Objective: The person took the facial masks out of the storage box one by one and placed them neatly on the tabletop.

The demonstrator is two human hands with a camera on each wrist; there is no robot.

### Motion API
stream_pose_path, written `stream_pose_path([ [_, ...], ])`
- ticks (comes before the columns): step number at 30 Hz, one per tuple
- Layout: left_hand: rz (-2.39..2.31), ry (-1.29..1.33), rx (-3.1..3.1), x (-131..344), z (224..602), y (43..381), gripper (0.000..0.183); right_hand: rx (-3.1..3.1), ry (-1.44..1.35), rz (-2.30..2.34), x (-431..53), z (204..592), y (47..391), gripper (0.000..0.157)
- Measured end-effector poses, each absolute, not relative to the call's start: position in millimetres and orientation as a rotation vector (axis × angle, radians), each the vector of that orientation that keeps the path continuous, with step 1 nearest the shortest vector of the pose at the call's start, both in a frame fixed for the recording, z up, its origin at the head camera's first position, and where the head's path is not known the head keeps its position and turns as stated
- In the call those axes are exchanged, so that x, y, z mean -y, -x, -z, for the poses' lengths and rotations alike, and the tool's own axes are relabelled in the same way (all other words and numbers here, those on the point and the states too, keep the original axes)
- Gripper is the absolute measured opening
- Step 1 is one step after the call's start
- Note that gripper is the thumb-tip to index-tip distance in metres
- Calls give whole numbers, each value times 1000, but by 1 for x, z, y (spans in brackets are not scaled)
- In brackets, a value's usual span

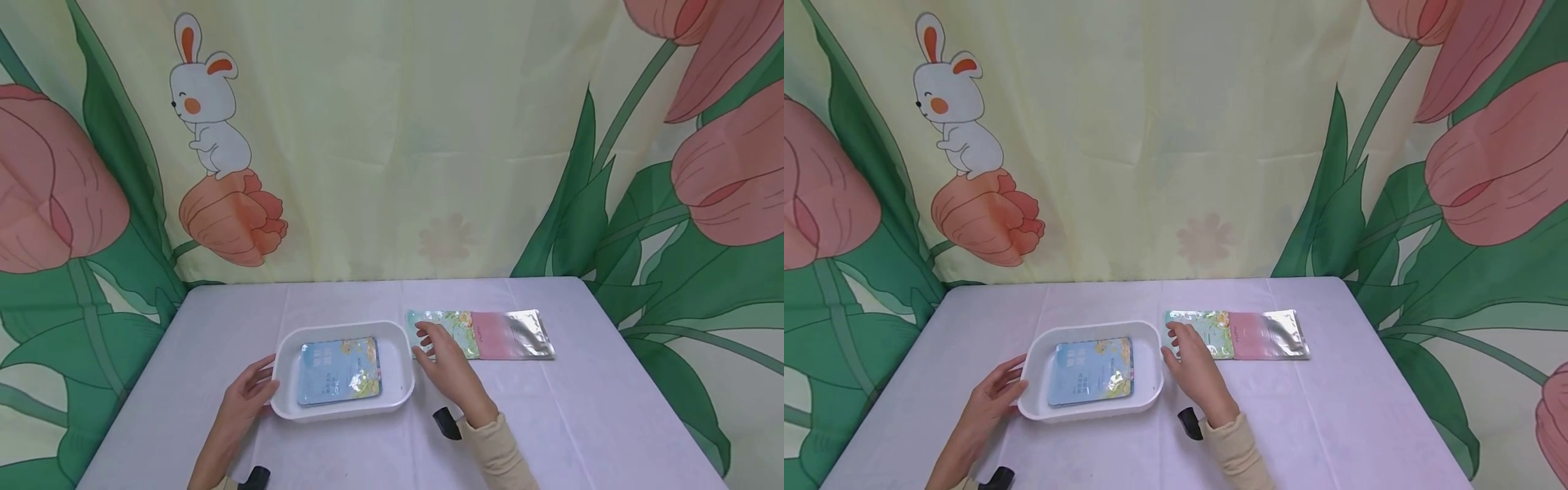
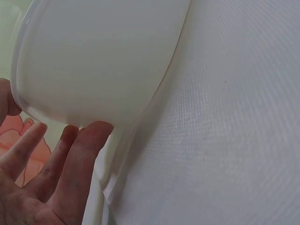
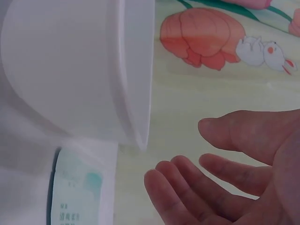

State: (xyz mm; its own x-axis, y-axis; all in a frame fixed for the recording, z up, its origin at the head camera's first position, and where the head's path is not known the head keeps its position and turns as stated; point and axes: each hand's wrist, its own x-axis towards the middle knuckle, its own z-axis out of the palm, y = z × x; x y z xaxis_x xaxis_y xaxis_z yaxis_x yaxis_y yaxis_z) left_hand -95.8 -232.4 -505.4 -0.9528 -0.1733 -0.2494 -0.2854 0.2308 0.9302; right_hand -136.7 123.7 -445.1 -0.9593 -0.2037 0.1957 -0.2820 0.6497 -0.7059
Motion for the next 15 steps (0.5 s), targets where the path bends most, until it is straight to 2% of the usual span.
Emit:
stream_pose_path([
  [15, -1820, 451, -2395, 232, 505, 96, 60, 2815, -481, -1300, -96, 442, 131, 51],
])
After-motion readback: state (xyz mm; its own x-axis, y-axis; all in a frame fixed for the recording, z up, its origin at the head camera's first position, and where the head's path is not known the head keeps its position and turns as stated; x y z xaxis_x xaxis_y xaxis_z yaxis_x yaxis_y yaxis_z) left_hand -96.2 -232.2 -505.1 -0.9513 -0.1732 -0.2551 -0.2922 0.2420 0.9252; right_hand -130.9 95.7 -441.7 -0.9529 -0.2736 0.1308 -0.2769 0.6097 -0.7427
